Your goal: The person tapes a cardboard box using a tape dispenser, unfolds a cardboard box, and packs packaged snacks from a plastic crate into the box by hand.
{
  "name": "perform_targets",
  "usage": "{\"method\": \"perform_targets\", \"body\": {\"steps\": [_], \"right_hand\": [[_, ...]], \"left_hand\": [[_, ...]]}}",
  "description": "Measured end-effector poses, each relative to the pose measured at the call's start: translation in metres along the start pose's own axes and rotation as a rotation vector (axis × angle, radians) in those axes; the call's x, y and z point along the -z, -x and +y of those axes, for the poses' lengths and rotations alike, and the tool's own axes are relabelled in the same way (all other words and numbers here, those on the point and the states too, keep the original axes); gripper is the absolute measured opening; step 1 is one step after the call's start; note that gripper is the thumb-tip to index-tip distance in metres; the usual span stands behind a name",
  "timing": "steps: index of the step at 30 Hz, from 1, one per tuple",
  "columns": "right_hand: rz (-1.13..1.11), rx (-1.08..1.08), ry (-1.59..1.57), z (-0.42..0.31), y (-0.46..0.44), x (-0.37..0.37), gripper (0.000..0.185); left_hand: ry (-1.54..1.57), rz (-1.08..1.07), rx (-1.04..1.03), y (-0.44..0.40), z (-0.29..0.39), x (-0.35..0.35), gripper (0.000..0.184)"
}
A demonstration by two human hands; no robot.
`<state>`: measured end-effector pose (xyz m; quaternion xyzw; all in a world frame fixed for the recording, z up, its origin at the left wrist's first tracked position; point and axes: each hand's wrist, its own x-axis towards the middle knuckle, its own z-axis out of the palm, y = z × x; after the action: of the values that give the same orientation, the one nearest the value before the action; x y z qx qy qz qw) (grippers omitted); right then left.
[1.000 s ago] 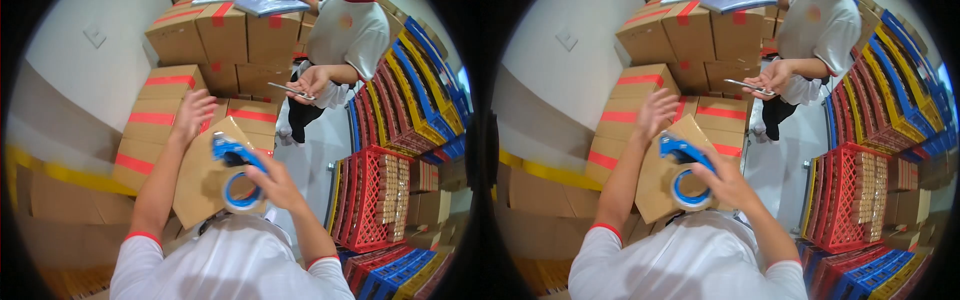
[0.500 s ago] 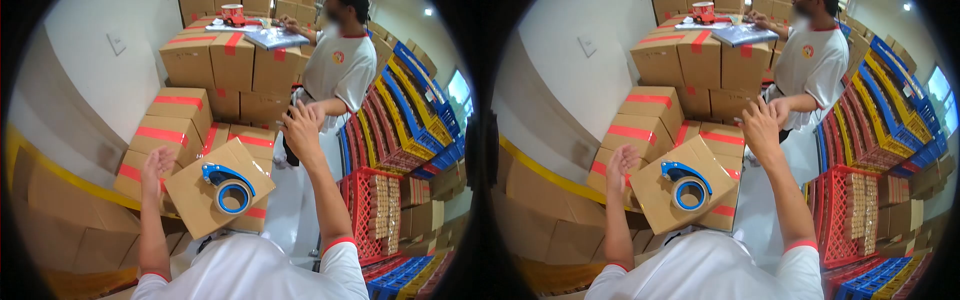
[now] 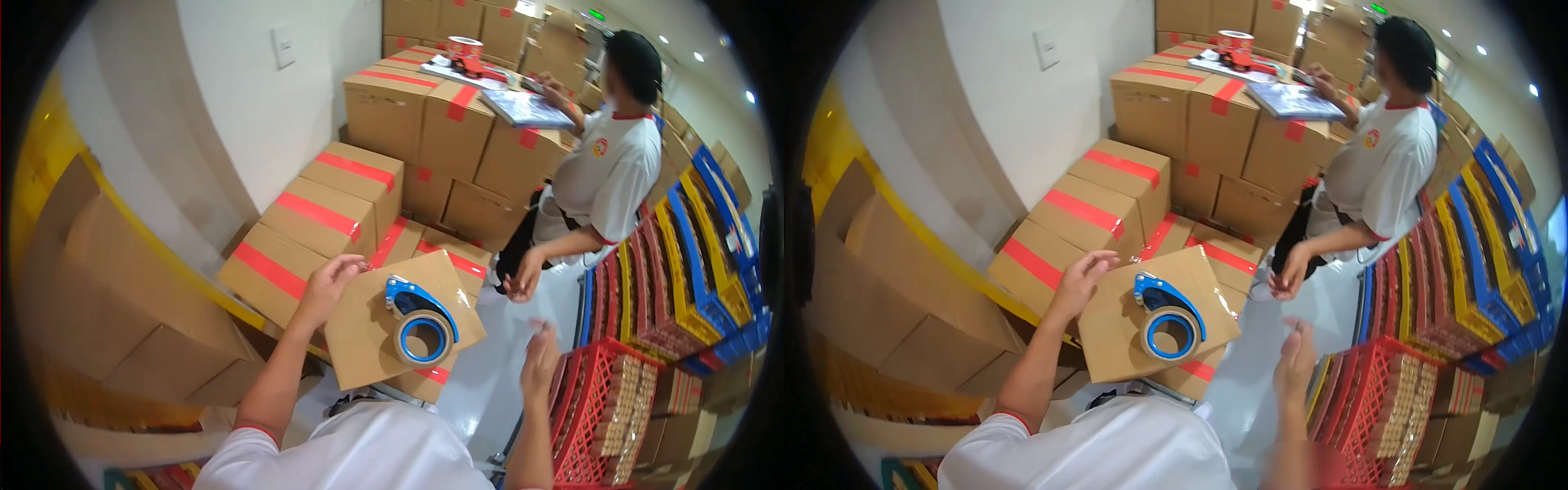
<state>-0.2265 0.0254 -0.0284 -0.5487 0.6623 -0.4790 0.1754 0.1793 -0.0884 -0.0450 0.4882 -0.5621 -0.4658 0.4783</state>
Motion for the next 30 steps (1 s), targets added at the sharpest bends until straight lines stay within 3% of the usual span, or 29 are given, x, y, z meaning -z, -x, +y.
{"method": "perform_targets", "body": {"steps": [1, 2, 3, 4, 5, 6, 7, 9, 11, 16, 20, 27, 30], "right_hand": [[-0.017, -0.166, -0.178, 0.069, 0.027, -0.016, 0.054], [-0.073, -0.389, -0.070, 0.126, 0.059, -0.026, 0.052], [0.024, -0.387, -0.008, 0.246, 0.115, -0.055, 0.048], [-0.089, -0.598, 0.032, 0.340, 0.182, -0.065, 0.047], [-0.402, -0.752, 0.217, 0.267, 0.202, -0.044, 0.050], [-0.353, -1.021, 0.073, 0.254, 0.238, -0.045, 0.046], [-0.615, -0.418, 0.445, 0.365, 0.311, -0.044, 0.038], [-0.530, -0.797, 0.199, 0.320, 0.333, -0.031, 0.037], [-0.619, -1.022, 0.074, 0.302, 0.336, -0.004, 0.037], [-0.786, -1.319, -0.100, 0.289, 0.333, 0.032, 0.039], [-0.787, -1.302, -0.118, 0.289, 0.331, 0.020, 0.040], [-0.710, -0.888, 0.181, 0.294, 0.315, -0.024, 0.043], [-0.706, -0.966, 0.110, 0.284, 0.307, -0.019, 0.044]], "left_hand": [[0.000, 0.030, 0.002, 0.001, 0.004, -0.002, 0.035], [-0.039, 0.019, 0.014, 0.002, 0.011, -0.004, 0.034], [-0.077, 0.005, 0.025, 0.004, 0.014, -0.005, 0.033], [-0.078, 0.027, 0.029, 0.005, 0.013, -0.005, 0.033], [-0.127, 0.024, 0.020, 0.004, 0.011, -0.005, 0.032], [-0.175, 0.015, 0.011, 0.003, 0.010, -0.006, 0.031], [-0.204, 0.023, -0.008, 0.004, 0.010, -0.008, 0.030], [-0.278, 0.034, -0.007, 0.006, 0.016, -0.012, 0.030], [-0.363, 0.023, -0.002, 0.011, 0.016, -0.013, 0.030], [-0.444, 0.063, -0.038, 0.011, 0.020, -0.018, 0.030], [-0.447, 0.070, -0.045, 0.012, 0.021, -0.019, 0.029], [-0.489, 0.096, -0.021, 0.015, 0.031, -0.022, 0.029], [-0.514, 0.100, -0.045, 0.015, 0.031, -0.021, 0.029]]}}
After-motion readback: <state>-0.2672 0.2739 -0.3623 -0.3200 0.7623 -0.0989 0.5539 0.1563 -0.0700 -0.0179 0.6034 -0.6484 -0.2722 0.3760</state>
